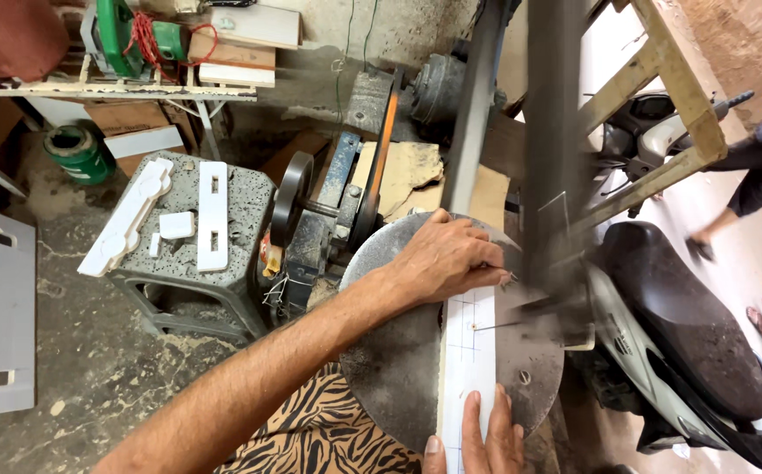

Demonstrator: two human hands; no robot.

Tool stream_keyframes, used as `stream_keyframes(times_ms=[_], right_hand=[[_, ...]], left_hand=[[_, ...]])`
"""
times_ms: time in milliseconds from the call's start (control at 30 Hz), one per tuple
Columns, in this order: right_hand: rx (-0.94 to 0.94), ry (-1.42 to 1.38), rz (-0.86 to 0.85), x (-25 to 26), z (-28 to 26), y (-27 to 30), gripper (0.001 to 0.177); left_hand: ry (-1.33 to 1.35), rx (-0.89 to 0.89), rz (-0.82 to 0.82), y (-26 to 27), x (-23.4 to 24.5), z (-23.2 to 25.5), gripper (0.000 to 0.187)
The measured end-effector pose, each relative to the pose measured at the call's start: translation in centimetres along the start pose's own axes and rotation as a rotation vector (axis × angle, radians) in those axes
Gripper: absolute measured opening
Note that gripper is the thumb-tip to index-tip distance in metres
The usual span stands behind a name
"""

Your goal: The person uses a scroll saw to cut a rectangular wooden piece along marked lines, rotating the wood by hand to follow the template and then adjusting the saw blade.

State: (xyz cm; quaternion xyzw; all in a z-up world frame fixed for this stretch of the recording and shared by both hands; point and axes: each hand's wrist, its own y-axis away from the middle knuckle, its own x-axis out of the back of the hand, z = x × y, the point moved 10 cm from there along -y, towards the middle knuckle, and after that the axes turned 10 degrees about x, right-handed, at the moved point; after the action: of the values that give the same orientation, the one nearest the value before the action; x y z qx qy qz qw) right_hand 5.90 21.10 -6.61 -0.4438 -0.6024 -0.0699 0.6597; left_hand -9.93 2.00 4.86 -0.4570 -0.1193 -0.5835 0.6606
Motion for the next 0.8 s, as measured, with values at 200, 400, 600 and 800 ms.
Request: stream_keyframes(times_ms=[200, 400, 600, 800], right_hand=[[-0.031, -0.016, -0.086, -0.9, 0.4, 0.7, 0.074], [-0.025, -0.013, -0.14, -1.3, 0.5, 0.6, 0.074], [-0.033, 0.013, -0.098, -1.1, 0.1, 0.3, 0.074], [0.011, 0.024, -0.044, -0.7, -0.1, -0.1, 0.073]], left_hand=[[-0.001, 0.021, -0.029, -0.1, -0.2, -0.1, 0.021], [0.025, 0.026, -0.026, 0.0, 0.0, -0.1, 0.023], [0.006, 0.014, -0.012, -0.2, 0.0, 0.0, 0.022], [-0.032, 0.018, -0.035, -0.3, -0.3, -0.1, 0.021]])
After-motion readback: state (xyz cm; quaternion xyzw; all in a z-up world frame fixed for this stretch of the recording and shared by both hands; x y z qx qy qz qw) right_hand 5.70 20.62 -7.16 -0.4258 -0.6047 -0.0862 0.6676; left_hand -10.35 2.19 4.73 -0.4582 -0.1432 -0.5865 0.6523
